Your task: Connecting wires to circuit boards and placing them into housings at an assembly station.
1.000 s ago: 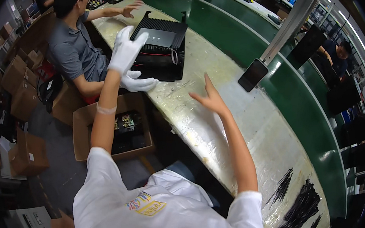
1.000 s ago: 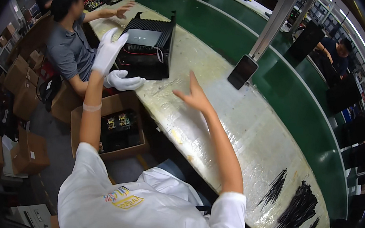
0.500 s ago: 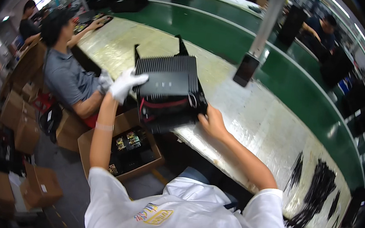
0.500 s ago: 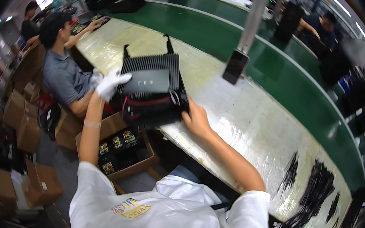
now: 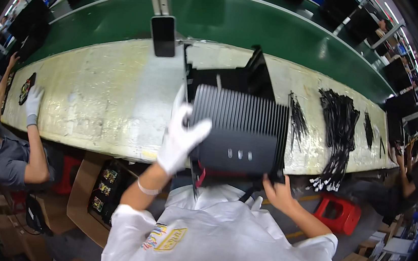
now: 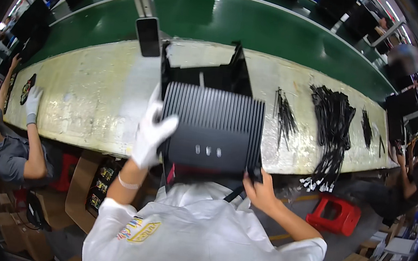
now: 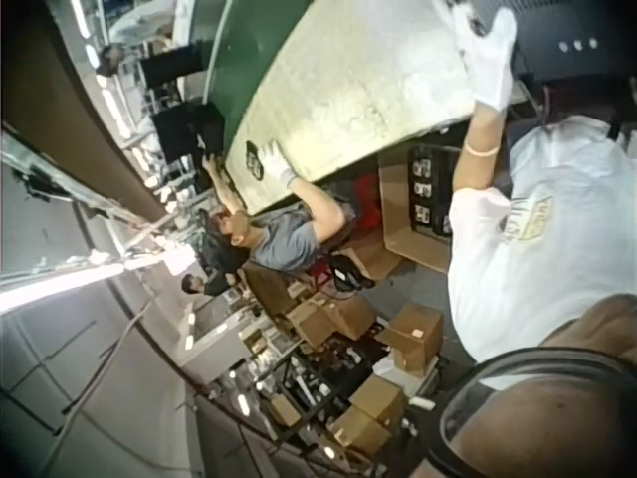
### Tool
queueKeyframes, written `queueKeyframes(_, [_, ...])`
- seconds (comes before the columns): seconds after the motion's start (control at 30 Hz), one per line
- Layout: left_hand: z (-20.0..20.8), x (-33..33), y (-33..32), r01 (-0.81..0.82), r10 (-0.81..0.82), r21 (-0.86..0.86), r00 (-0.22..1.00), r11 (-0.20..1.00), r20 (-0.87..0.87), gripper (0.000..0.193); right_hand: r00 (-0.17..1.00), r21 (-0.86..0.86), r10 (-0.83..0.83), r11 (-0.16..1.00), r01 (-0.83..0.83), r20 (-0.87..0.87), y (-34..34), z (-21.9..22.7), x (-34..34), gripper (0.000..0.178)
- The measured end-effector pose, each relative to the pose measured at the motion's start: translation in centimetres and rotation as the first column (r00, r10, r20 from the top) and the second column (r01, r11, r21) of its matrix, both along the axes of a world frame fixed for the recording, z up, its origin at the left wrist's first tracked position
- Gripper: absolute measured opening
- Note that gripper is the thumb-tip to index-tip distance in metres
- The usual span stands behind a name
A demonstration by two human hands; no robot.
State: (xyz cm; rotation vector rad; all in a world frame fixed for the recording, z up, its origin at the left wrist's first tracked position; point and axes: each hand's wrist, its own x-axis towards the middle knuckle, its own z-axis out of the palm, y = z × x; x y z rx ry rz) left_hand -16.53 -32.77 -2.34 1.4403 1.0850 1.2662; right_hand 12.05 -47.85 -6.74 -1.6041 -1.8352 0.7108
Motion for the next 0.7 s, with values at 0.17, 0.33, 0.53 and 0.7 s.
queueKeyframes(0.17, [0.7, 1.8, 11.8, 0.161, -0.169, -0.127, 0.984, 0.979, -0.060, 0.058, 0.960, 0.191, 0.217, 0.964, -0.183, -0.178, 10.6, 0.2, 4.7, 0.078])
queueKeyframes(0.33, [2.4, 4.1, 16.0, 0.230, -0.227, -0.047, 0.971, 0.972, 0.071, 0.040, 0.801, 0.098, 0.095, 0.994, -0.045, -0.591, 20.6, 3.3, 5.2, 0.068])
queueKeyframes(0.53, [7.5, 4.7, 10.7, 0.173, -0.149, 0.422, 0.985, 0.890, -0.090, 0.023, 0.818, 0.364, 0.160, 0.929, 0.064, -0.553, 17.4, 8.9, 3.9, 0.050])
queueKeyframes(0.7, [3.7, 1.8, -2.3, 0.450, -0.032, 0.727, 0.860, 0.518, -0.509, 0.032, 0.925, 0.435, 0.210, 0.899, -0.054, -0.318, 9.8, 4.5, 7.0, 0.020])
